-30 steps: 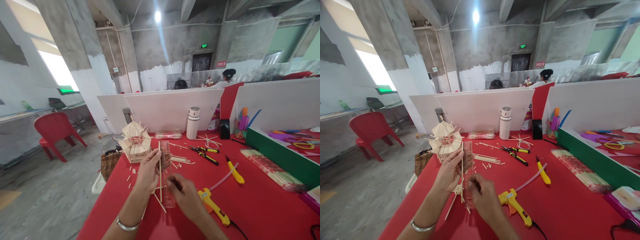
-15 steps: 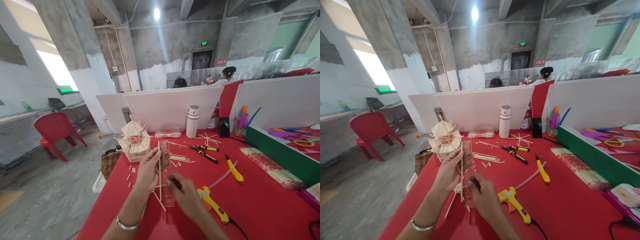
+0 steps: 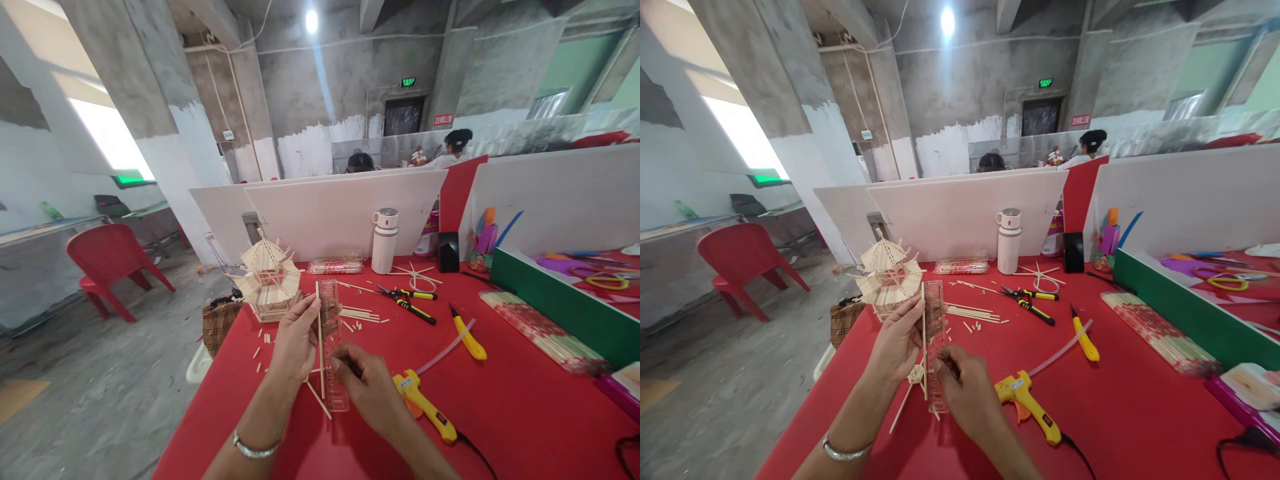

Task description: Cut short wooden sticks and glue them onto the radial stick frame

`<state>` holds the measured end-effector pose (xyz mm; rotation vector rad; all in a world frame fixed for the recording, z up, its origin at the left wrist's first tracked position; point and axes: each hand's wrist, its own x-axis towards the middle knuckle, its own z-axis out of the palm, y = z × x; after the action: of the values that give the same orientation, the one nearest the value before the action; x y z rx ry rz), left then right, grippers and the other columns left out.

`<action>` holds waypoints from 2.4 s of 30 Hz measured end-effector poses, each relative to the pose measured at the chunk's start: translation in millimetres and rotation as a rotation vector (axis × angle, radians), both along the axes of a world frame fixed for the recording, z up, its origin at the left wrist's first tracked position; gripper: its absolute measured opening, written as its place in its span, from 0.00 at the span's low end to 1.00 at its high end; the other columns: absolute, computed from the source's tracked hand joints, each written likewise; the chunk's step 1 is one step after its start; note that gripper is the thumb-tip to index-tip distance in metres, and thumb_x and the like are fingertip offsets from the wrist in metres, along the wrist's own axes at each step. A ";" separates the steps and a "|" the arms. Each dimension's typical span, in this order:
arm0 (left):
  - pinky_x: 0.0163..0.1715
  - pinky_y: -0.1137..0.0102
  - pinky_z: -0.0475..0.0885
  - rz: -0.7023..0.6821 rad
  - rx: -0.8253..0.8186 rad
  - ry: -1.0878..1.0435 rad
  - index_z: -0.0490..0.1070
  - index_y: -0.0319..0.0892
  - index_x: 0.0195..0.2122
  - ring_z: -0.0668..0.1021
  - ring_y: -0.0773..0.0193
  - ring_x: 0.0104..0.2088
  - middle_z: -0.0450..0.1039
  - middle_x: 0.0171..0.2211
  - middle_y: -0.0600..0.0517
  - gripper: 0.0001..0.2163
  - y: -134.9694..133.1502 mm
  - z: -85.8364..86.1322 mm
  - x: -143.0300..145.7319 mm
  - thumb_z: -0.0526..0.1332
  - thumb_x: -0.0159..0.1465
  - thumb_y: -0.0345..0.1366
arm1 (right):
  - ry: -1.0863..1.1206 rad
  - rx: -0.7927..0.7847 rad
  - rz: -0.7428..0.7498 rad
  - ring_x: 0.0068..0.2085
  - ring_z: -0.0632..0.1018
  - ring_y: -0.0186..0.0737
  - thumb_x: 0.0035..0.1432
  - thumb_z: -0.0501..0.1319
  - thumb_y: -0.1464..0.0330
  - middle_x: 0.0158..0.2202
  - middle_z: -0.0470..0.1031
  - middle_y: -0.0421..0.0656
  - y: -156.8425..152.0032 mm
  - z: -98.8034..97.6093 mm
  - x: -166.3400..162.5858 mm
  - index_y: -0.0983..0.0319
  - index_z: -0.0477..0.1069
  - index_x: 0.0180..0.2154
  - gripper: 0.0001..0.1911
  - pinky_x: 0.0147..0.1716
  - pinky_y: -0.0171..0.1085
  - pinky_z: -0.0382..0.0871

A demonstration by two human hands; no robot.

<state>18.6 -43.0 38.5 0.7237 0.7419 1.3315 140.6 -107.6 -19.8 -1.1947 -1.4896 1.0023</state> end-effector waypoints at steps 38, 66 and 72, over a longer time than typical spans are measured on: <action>0.32 0.67 0.81 0.064 -0.025 -0.023 0.77 0.36 0.32 0.83 0.58 0.30 0.79 0.26 0.50 0.14 2.4 -2.1 0.5 0.75 0.47 0.36 | -0.022 -0.024 0.006 0.27 0.66 0.32 0.63 0.55 0.60 0.25 0.67 0.37 -1.7 -0.6 -2.3 0.61 0.68 0.31 0.13 0.27 0.30 0.57; 0.30 0.69 0.80 0.077 -0.054 -0.033 0.77 0.36 0.32 0.82 0.60 0.29 0.80 0.27 0.49 0.13 2.5 -7.1 -2.6 0.74 0.48 0.35 | -0.025 -0.020 0.011 0.27 0.67 0.33 0.63 0.55 0.61 0.25 0.69 0.37 -2.7 -5.2 -5.6 0.61 0.69 0.31 0.12 0.27 0.31 0.58; 0.29 0.69 0.80 0.078 -0.059 -0.036 0.77 0.36 0.32 0.82 0.61 0.28 0.80 0.27 0.50 0.13 2.3 -8.1 -2.2 0.74 0.47 0.35 | -0.040 -0.020 0.010 0.28 0.67 0.33 0.63 0.55 0.61 0.25 0.68 0.37 -2.6 -5.0 -5.5 0.61 0.69 0.31 0.12 0.27 0.31 0.58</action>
<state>16.4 -40.7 30.4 0.6272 0.7840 1.3843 135.2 -110.2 -24.8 -1.2293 -1.5213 1.0069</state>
